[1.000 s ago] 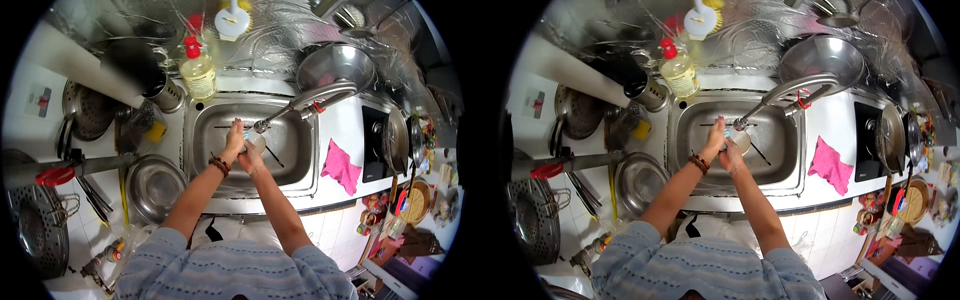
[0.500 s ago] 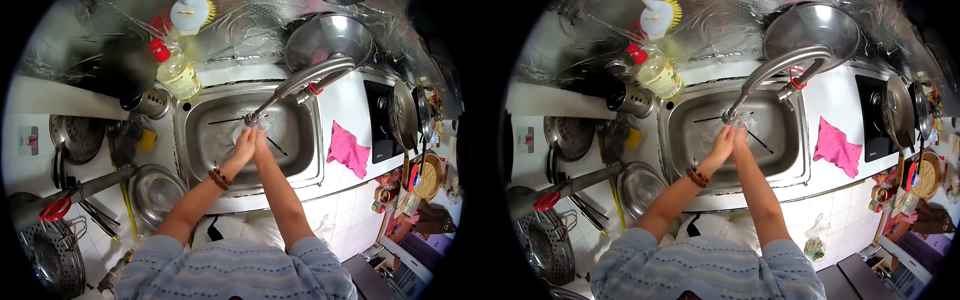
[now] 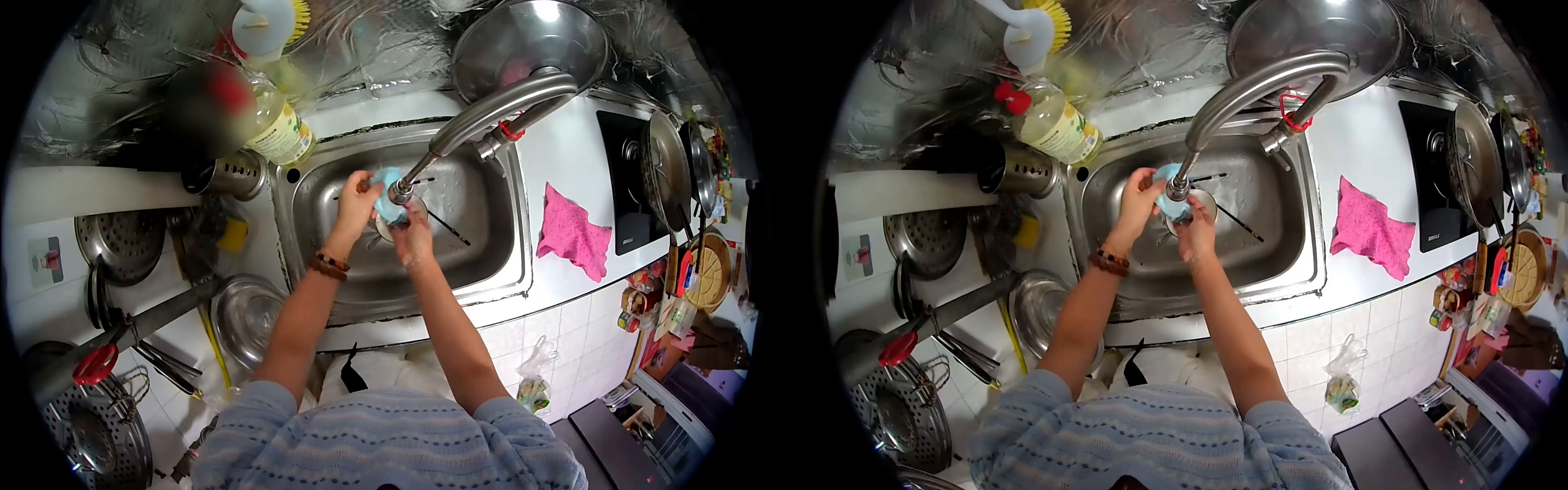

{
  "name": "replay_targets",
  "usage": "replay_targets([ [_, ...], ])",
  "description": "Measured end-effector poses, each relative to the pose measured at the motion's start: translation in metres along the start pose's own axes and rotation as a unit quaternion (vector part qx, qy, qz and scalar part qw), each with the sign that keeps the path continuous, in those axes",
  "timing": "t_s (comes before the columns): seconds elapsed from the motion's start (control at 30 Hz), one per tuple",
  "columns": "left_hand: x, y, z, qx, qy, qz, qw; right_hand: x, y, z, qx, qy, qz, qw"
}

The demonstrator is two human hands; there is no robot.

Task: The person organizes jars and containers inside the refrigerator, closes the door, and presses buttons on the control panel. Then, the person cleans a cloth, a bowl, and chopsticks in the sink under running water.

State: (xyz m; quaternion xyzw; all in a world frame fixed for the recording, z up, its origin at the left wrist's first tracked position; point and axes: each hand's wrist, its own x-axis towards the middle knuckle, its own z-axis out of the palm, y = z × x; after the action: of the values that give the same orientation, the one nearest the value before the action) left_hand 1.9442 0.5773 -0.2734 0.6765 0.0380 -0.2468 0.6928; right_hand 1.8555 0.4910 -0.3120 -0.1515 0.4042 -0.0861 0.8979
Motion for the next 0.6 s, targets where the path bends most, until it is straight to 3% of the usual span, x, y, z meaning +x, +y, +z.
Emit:
replay_targets([
  [0.03, -0.007, -0.006, 0.006, 0.001, -0.001, 0.0, 1.0, 0.009, 0.003, -0.003, 0.001, 0.0, 0.0, 1.0],
  [0.1, -0.028, -0.022, 0.023, 0.228, -0.004, 0.097, 0.969, 0.031, 0.005, -0.003, -0.01, 0.026, 0.045, 0.999],
  [0.13, -0.045, -0.017, 0.034, 0.276, 0.004, 0.14, 0.951, 0.034, 0.006, -0.001, -0.008, 0.026, 0.046, 0.999],
  [0.17, -0.058, -0.007, 0.043, 0.323, 0.011, 0.182, 0.929, 0.036, 0.006, 0.001, -0.088, 0.032, 0.017, 0.995],
  [0.2, -0.056, -0.001, 0.044, 0.41, 0.008, 0.154, 0.899, 0.037, 0.006, 0.005, -0.167, 0.039, -0.014, 0.985],
  [0.23, -0.037, -0.004, 0.038, 0.412, 0.005, 0.156, 0.898, 0.035, 0.017, 0.007, -0.145, 0.074, -0.018, 0.987],
  [0.3, 0.005, -0.008, 0.024, 0.381, 0.113, 0.055, 0.916, 0.029, 0.039, 0.012, -0.1, 0.144, -0.031, 0.984],
  [0.33, -0.001, -0.011, 0.024, 0.342, 0.089, 0.051, 0.934, 0.034, 0.025, 0.009, -0.148, 0.137, -0.008, 0.979],
  [0.47, -0.048, -0.011, 0.051, 0.479, 0.031, 0.084, 0.873, 0.043, 0.024, -0.003, -0.209, 0.129, 0.014, 0.969],
  [0.57, 0.003, -0.021, 0.025, 0.418, 0.01, 0.156, 0.895, 0.049, 0.029, -0.011, -0.239, 0.126, 0.004, 0.963],
  [0.6, 0.01, -0.013, 0.019, 0.415, 0.022, 0.061, 0.908, 0.036, 0.02, -0.002, -0.442, 0.087, -0.099, 0.887],
])
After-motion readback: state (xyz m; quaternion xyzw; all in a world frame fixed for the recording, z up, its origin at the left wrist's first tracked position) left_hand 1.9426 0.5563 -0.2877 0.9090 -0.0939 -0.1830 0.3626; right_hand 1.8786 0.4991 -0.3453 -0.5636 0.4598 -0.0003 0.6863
